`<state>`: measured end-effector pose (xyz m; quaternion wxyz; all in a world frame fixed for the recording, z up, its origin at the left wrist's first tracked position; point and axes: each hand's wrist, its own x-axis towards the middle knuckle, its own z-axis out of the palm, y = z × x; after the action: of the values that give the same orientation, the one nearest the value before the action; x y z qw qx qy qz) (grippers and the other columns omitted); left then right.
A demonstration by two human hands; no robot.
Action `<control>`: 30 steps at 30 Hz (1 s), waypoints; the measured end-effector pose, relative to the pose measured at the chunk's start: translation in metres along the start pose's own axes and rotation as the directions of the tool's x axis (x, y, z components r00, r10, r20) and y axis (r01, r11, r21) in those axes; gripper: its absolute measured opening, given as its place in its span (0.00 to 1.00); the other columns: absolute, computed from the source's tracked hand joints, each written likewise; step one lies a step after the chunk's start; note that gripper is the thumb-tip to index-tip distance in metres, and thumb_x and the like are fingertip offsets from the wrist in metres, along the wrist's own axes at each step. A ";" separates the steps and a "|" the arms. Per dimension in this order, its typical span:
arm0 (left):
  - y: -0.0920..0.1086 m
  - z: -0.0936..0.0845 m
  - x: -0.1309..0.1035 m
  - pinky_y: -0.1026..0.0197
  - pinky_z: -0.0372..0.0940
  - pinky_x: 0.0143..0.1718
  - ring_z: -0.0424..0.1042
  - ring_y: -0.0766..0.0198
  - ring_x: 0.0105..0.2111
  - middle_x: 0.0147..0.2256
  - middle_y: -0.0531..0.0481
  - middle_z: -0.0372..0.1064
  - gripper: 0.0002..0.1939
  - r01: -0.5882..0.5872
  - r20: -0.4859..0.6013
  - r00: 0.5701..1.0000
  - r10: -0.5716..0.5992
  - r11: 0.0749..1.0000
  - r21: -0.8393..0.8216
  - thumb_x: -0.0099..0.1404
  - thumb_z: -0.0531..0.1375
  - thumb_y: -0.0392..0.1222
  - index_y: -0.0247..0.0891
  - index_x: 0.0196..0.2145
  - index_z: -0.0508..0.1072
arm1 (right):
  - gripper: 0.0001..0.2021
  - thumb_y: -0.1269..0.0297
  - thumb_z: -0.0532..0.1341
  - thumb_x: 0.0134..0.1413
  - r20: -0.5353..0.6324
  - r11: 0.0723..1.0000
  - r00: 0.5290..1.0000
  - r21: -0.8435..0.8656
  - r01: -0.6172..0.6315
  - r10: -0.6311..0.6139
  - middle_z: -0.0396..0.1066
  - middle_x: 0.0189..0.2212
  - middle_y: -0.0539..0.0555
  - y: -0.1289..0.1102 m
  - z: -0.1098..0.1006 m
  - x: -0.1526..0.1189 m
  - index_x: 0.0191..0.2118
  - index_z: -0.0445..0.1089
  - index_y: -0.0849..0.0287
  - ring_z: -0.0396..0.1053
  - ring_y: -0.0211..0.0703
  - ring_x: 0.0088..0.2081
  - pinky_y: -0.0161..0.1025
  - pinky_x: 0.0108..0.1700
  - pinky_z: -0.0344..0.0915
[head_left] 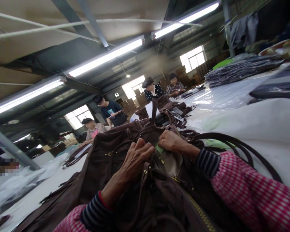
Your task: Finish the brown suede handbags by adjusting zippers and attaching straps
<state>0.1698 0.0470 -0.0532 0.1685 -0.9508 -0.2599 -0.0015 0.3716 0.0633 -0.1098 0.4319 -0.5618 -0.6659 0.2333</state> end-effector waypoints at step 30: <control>0.001 -0.008 0.004 0.57 0.56 0.45 0.60 0.57 0.43 0.41 0.50 0.69 0.08 -0.123 0.060 0.991 0.124 0.992 -0.010 0.74 0.54 0.45 0.44 0.45 0.71 | 0.07 0.70 0.62 0.41 -0.052 0.988 0.998 0.151 -0.016 0.024 0.63 0.15 0.48 0.014 0.015 0.007 0.18 0.70 0.61 0.61 0.36 0.22 0.35 0.24 0.48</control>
<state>0.1743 0.0461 -0.0456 0.1572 -0.9652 -0.2055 0.0367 0.3667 0.0759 -0.1261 0.4883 -0.5401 -0.6291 0.2720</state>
